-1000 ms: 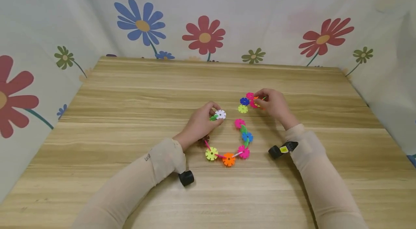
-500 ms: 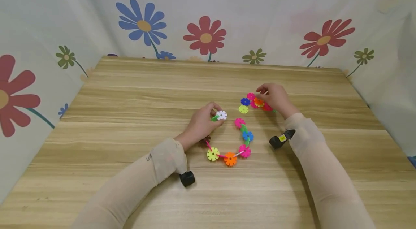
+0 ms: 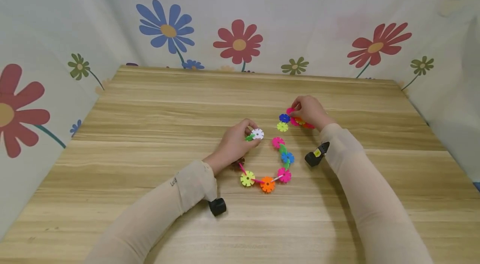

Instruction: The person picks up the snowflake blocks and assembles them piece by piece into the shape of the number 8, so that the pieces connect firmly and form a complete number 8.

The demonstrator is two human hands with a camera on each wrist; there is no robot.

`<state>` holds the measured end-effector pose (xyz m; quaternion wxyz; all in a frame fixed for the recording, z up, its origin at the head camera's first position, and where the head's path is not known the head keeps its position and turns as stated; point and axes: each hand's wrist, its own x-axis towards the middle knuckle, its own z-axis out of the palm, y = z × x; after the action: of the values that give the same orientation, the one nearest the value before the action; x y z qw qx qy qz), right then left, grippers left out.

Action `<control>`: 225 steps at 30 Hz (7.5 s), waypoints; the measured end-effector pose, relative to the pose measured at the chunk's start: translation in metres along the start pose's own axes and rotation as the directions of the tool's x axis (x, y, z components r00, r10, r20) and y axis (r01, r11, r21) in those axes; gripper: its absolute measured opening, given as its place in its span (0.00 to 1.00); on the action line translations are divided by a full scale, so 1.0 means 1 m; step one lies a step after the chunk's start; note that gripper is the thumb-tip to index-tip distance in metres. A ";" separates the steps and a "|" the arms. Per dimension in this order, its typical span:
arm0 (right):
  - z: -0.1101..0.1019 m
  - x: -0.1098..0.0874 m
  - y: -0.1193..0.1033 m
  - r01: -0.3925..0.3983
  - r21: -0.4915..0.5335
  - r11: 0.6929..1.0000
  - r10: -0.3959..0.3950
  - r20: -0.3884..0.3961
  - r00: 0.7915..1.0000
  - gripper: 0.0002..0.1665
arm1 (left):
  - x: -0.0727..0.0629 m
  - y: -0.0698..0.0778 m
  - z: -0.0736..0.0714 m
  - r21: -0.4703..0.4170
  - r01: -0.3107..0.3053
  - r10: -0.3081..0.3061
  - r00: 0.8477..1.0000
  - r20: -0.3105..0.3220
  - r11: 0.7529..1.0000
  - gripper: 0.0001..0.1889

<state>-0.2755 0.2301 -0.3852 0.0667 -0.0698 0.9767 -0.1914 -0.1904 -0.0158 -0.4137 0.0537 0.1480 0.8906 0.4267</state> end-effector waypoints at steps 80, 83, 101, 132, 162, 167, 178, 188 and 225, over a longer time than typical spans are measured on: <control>0.061 -0.073 -0.049 0.430 0.264 0.863 -0.329 -0.352 0.876 0.04 | -0.001 -0.002 0.002 0.026 -0.062 0.063 0.997 -0.048 0.998 0.19; 0.062 -0.072 -0.048 0.422 0.296 0.857 -0.314 -0.350 0.883 0.04 | -0.001 -0.001 0.001 0.031 -0.074 0.076 0.996 -0.049 0.997 0.19; 0.043 -0.078 -0.052 0.192 0.018 0.981 -0.190 -0.086 0.978 0.24 | 0.006 -0.007 -0.004 0.028 -0.016 0.018 0.998 -0.063 0.999 0.20; 0.048 -0.077 -0.054 0.309 0.120 0.943 -0.295 -0.124 0.947 0.18 | 0.003 -0.006 -0.003 0.236 -0.086 0.105 0.992 -0.068 0.968 0.10; 0.055 -0.076 -0.055 0.376 0.200 0.905 -0.356 -0.133 0.925 0.19 | 0.002 -0.009 -0.003 0.245 -0.200 0.224 0.972 -0.075 0.949 0.09; 0.058 -0.070 -0.053 0.374 0.214 0.902 -0.346 -0.157 0.925 0.19 | 0.007 -0.006 -0.006 0.268 -0.162 0.183 0.981 -0.056 0.950 0.09; 0.056 -0.066 -0.049 0.396 0.213 0.893 -0.377 -0.127 0.918 0.19 | 0.008 -0.002 -0.009 0.247 -0.153 0.181 0.979 -0.095 0.957 0.11; 0.042 -0.068 -0.045 0.372 0.235 0.898 -0.341 -0.164 0.926 0.20 | -0.008 0.016 -0.017 0.192 -0.338 0.366 0.921 -0.137 0.921 0.17; 0.034 -0.045 -0.014 0.248 0.055 0.967 -0.241 -0.105 0.965 0.16 | -0.070 0.014 0.017 0.458 -0.450 0.412 0.892 0.187 0.767 0.21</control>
<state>-0.2242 0.2125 -0.4060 -0.0031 -0.1782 0.9557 -0.2343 -0.1171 -0.0167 -0.4152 -0.0512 0.3730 0.9083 0.1820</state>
